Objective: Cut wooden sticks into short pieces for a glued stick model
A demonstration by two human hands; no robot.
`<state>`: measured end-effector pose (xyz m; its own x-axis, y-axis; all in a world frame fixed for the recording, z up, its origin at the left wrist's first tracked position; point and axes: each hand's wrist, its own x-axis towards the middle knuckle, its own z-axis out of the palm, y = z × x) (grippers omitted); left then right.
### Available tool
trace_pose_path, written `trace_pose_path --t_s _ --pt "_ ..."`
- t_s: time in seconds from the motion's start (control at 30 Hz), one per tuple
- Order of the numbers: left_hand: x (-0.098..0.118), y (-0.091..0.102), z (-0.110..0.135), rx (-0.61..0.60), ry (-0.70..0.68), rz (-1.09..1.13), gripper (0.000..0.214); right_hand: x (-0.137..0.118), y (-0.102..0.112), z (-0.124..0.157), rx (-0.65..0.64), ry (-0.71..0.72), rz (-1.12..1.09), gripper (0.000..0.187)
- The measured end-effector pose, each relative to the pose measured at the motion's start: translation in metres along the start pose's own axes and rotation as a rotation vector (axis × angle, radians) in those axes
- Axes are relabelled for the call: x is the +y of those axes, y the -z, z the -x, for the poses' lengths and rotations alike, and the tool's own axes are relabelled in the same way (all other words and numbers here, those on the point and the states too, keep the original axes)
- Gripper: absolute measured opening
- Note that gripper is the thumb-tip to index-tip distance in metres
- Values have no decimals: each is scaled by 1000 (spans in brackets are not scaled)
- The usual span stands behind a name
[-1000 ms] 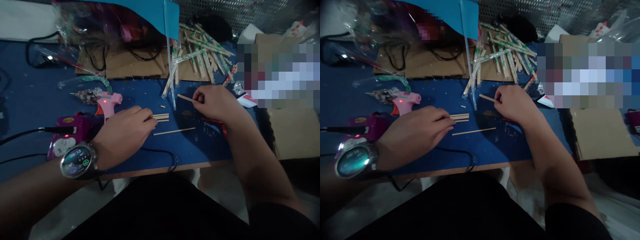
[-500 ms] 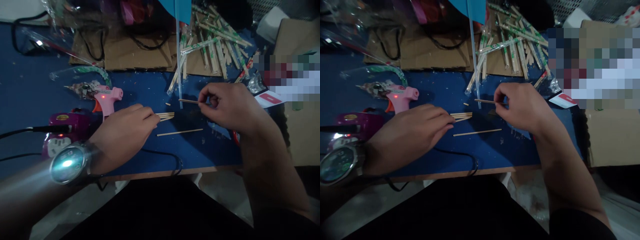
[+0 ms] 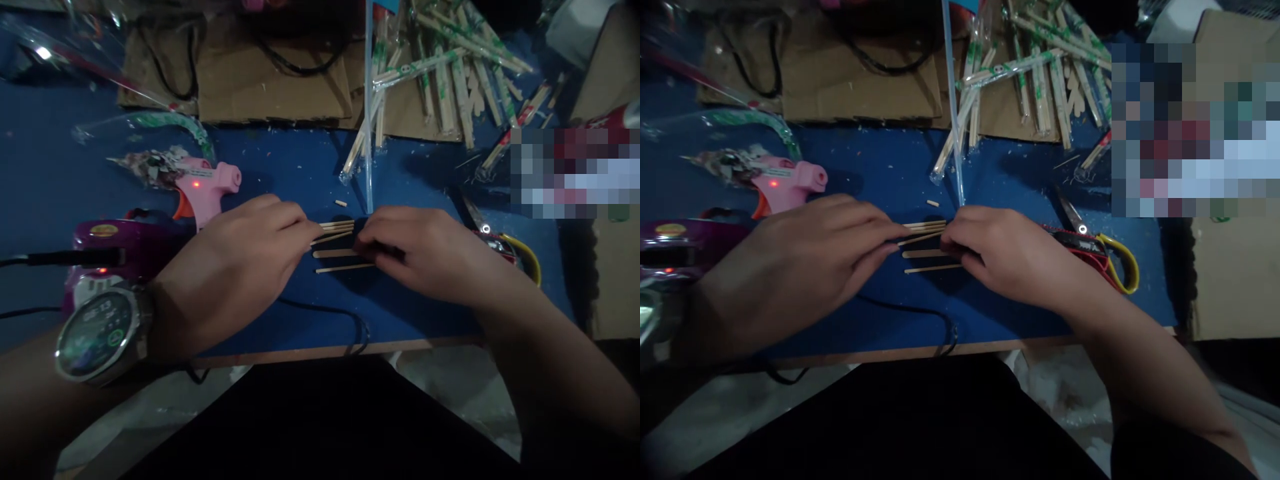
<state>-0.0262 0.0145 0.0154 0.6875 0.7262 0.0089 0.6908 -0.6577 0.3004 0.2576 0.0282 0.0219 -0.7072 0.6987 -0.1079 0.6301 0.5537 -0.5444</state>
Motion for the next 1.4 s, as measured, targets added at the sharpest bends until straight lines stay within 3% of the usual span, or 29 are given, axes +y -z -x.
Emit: trace_pose_path --t_s 0.27,0.5,0.73,1.1,1.4 --pt "-4 -2 1 64 -60 8 35 -2 -5 5 24 5 101 34" --pt "-3 2 2 -1 -57 161 40 -4 -4 5 9 19 108 34" --pt "-9 4 5 33 -84 63 28 -5 -3 6 15 17 87 30" --pt "-7 5 4 20 -61 6 37 0 -7 11 94 89 106 24" --pt "-6 7 3 21 -55 -67 26 -2 -6 10 98 125 127 22"
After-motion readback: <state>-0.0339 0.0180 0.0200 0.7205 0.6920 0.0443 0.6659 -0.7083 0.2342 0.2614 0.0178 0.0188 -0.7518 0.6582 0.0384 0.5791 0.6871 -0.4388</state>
